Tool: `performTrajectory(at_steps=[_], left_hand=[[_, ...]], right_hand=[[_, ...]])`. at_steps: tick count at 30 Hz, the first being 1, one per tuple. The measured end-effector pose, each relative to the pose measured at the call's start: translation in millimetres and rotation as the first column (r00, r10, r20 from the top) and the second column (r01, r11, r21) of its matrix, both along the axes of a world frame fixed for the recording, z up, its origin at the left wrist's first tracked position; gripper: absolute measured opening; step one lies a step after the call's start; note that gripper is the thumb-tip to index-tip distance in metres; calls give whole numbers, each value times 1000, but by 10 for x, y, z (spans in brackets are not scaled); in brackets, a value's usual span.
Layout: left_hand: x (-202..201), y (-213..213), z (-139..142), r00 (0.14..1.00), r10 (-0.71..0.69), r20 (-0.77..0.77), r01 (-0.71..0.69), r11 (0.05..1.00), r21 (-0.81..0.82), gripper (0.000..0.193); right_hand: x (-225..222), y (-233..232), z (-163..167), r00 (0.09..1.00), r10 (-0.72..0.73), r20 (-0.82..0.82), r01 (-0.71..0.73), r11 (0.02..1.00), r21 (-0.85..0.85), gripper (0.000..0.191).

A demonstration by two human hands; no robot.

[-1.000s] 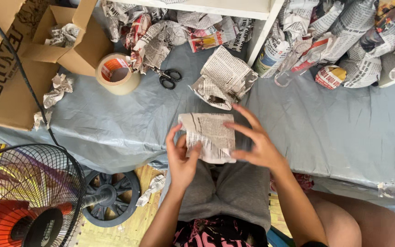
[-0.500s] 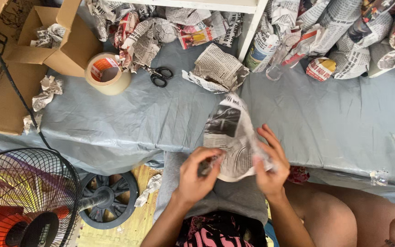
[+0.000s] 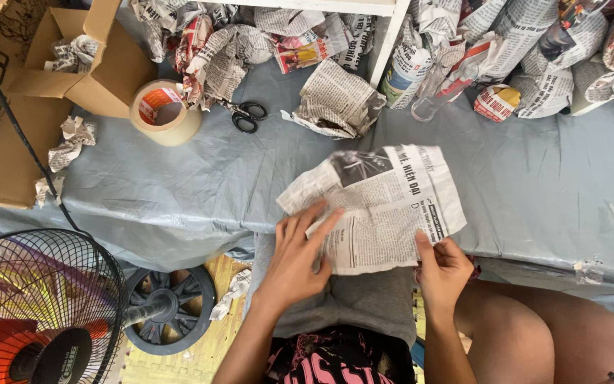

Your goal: The person tears sheets of newspaper, wraps small plastic containers with the paper, crumples additional newspaper pieces, and places the wrapped items onto a shelf with other finished wrapped objects.

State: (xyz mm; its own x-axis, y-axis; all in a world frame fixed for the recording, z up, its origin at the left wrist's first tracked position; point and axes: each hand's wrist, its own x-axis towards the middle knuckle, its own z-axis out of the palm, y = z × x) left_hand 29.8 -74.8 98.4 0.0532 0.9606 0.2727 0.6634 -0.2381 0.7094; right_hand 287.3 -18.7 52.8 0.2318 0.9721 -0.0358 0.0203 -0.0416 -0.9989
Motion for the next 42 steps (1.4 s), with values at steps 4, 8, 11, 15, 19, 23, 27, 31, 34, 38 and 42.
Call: performTrajectory(at_steps=[4, 8, 11, 15, 19, 23, 27, 31, 34, 38, 42], left_hand=[[-50, 93, 36, 994, -50, -99, 54, 998, 44, 62], [-66, 151, -18, 994, -25, -103, 28, 999, 30, 49], [-66, 179, -67, 993, -2, -115, 6, 999, 37, 38], [-69, 219, -91, 994, -6, -110, 7, 1000, 15, 39], [-60, 235, -84, 987, -43, -157, 37, 998, -41, 56], [-73, 233, -95, 973, -87, -212, 85, 996, -18, 76], [-54, 240, -136, 961, -86, -261, 88, 996, -5, 80], [-15, 245, -180, 974, -47, -222, 56, 998, 33, 72], [18, 245, -210, 977, -22, -210, 31, 999, 40, 66], [57, 257, -259, 975, 10, -220, 3, 998, 56, 60], [82, 251, -293, 973, 45, -225, -28, 997, 79, 55]], right_hand=[[-22, 18, 154, 996, -50, 76, 50, 999, 4, 13], [11, 56, 228, 931, -114, 346, 122, 993, -1, 20], [57, 107, 262, 815, -144, 561, 37, 980, 198, 38], [45, 152, 372, 621, -187, 761, -114, 939, 324, 70], [9, 161, 553, 615, -133, 777, -302, 871, 388, 70], [-12, 259, 668, 416, 29, 909, -582, 776, 242, 49], [-77, 314, 749, 475, 260, 841, -649, 749, 135, 44], [-280, 504, 862, 477, 247, 843, -579, 810, 91, 38], [-611, 816, 878, 586, 230, 777, -585, 784, 209, 43], [-1077, 1205, 825, 504, 69, 861, -609, 735, 297, 58], [-1365, 1490, 779, 449, 79, 890, -698, 653, 294, 22]])
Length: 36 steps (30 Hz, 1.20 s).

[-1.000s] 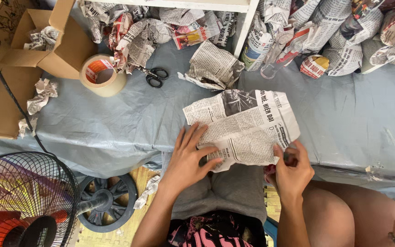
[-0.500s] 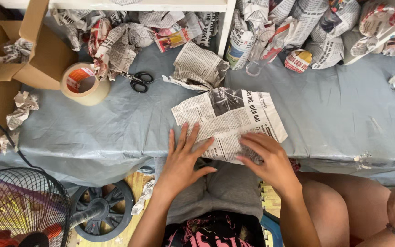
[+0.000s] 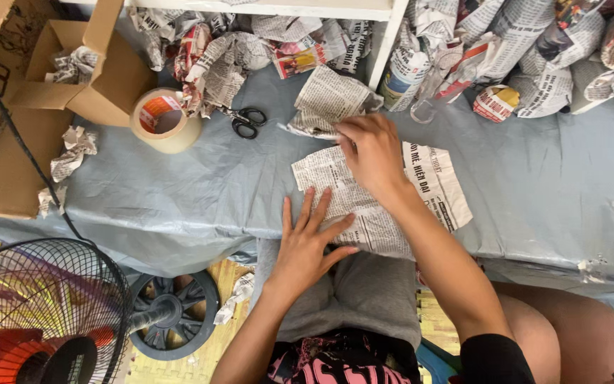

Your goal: The person tears sheets of newspaper, wraps small plastic containers with the paper, crumples additional newspaper pieces, and places the wrapped items onto a shelf with other finished wrapped objects.

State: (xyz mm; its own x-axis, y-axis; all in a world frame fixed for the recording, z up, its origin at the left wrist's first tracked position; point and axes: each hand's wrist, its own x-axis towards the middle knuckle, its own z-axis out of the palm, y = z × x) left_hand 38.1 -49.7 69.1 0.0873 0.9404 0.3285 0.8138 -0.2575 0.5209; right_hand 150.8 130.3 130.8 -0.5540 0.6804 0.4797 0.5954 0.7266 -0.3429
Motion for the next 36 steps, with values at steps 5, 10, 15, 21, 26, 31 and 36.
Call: performTrajectory(at_steps=[5, 10, 15, 21, 26, 31, 36], left_hand=[[12, -32, 31, 976, 187, -108, -187, 982, 8, 64], [-65, -109, 136, 954, 269, -134, -276, 961, -38, 63], [-134, -70, 241, 963, 253, -93, -256, 966, -22, 53], [-99, 82, 223, 930, 266, 252, -260, 964, -57, 19], [-55, 212, 149, 865, 271, 422, -251, 962, -105, 23], [-101, 311, 142, 741, 327, 586, -281, 944, -172, 45], [-123, 404, 123, 806, 347, 480, -339, 935, -106, 30]], right_hand=[[168, -156, -16, 962, 215, -170, -189, 970, 156, 37], [573, -391, -99, 935, 248, -253, -240, 969, 65, 37], [848, -470, -256, 942, 172, -289, -239, 946, -217, 35], [937, -488, -262, 934, 284, -218, -348, 867, -357, 47], [693, -629, -331, 983, 116, -142, -153, 947, -284, 58], [639, -686, -561, 975, 43, -218, -107, 950, -292, 28], [808, -614, -884, 672, -120, -731, -461, 705, -540, 12]])
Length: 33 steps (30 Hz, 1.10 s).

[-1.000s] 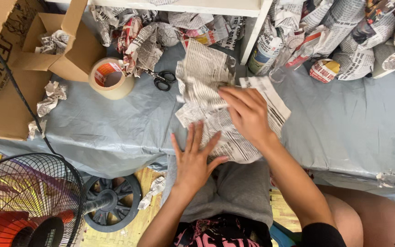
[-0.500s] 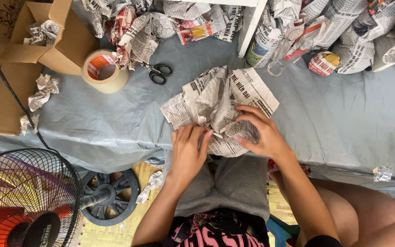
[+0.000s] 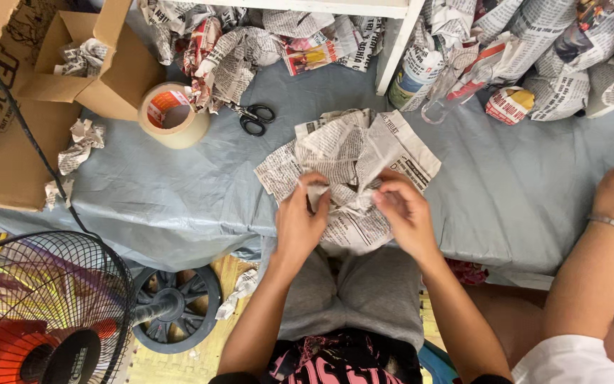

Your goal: The person tears sheets of newspaper, wraps small plastic containers with the paper, crumples additional newspaper pieces, and places the wrapped items onto a shelf with other finished wrapped objects.

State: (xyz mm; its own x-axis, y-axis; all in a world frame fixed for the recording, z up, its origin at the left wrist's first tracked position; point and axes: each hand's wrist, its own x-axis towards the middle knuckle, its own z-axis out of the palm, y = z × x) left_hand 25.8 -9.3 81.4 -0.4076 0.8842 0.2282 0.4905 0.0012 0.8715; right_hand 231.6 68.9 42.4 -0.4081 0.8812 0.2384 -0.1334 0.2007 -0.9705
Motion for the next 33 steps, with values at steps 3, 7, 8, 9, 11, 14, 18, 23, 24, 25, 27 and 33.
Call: performTrajectory(at_steps=[3, 7, 8, 9, 11, 14, 18, 23, 24, 25, 27, 33], left_hand=[[19, -19, -24, 994, 9, 106, -2, 998, -63, 34], [51, -19, -39, 993, 52, 107, -49, 998, -33, 24], [47, -9, -37, 989, 49, 140, -51, 999, 14, 23], [38, -2, -34, 984, 42, 173, -53, 997, 61, 22], [24, 18, -25, 977, 53, 207, -66, 996, 55, 22], [13, 0, -25, 992, 36, 123, -49, 994, 98, 30], [20, -76, -90, 977, -21, -210, 67, 975, 211, 53], [13, -80, -257, 988, -136, -69, 150, 950, 275, 56], [-6, -88, -286, 985, -161, -59, 172, 927, 332, 59], [-17, -100, -314, 985, -171, -25, 170, 934, 315, 59], [-21, -133, -360, 981, -190, 42, 172, 946, 276, 60], [11, -95, -418, 970, -117, 215, 49, 954, 297, 51]], right_hand=[[172, 2, -99, 997, -75, -19, 74, 996, -55, 11], [275, -79, -120, 997, -74, 16, 72, 992, 105, 12], [308, -120, -98, 992, -97, 84, 80, 979, 189, 13], [321, -161, -76, 981, -127, 149, 83, 959, 272, 13], [376, -250, -1, 934, -191, 303, 81, 936, 342, 22], [374, -294, 162, 911, -151, 384, 10, 938, 347, 30], [347, -327, 518, 873, -109, 475, -130, 888, 442, 51], [-42, -468, 669, 768, -372, 521, 24, 830, 558, 81], [-106, -473, 652, 735, -435, 520, 59, 805, 590, 76], [-147, -461, 627, 711, -464, 528, 70, 794, 604, 63], [-200, -448, 533, 661, -520, 541, 94, 772, 628, 38], [-36, -396, 201, 852, -461, 248, 367, 863, 347, 19]])
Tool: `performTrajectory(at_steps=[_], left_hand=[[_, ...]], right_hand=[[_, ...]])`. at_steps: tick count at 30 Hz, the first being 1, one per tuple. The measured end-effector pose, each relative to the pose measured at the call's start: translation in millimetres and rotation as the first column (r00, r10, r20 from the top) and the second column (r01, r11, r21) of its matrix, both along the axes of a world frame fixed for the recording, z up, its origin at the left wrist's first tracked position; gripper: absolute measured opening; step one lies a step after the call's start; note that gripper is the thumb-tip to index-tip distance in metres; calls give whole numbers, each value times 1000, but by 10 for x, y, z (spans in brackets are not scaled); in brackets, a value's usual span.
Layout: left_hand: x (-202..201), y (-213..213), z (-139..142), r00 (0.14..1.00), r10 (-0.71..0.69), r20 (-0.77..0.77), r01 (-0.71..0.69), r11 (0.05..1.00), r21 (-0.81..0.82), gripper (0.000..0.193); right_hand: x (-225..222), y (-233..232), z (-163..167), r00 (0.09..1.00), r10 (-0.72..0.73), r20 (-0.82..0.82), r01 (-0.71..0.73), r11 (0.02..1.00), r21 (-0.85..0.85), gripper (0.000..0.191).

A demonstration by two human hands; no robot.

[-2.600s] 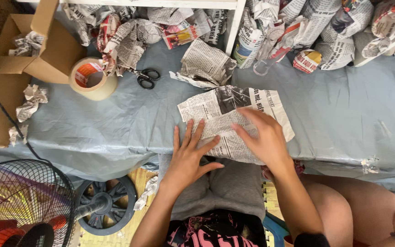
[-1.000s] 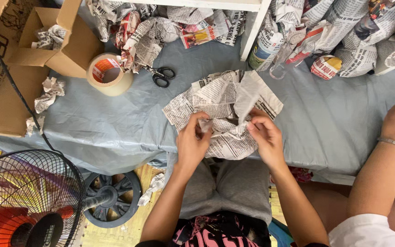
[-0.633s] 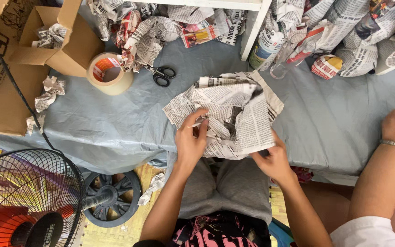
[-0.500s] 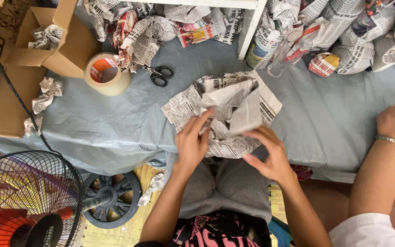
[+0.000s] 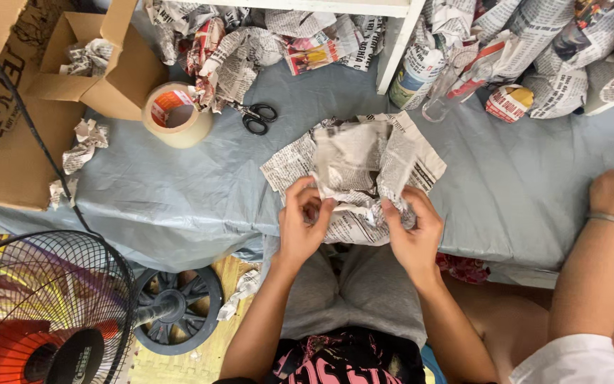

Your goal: The person tears sheets of newspaper, wraps small plastic containers with the paper, crumples additional newspaper pieces, and places the wrapped items onto a shelf with other finished wrapped objects.

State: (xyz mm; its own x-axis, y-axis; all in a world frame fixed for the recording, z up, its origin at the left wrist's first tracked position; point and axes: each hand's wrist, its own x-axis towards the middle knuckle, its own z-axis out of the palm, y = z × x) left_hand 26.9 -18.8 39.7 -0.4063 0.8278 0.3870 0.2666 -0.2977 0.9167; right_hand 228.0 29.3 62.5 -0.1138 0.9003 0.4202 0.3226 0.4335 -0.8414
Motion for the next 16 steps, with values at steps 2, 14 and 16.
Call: performTrajectory(at_steps=[2, 14, 16], left_hand=[[18, 11, 14, 1000, 19, -10, -20, 997, -77, 35], [-27, 18, 260, 982, -38, -186, 38, 999, -5, 29], [-60, -18, 294, 960, -69, -271, 84, 995, 47, 33]], right_hand=[[95, 11, -123, 973, 55, -223, -78, 992, -97, 22], [301, 117, -356, 662, 37, -749, -334, 908, -251, 24], [278, 119, -377, 743, 36, -669, -289, 918, -273, 25]])
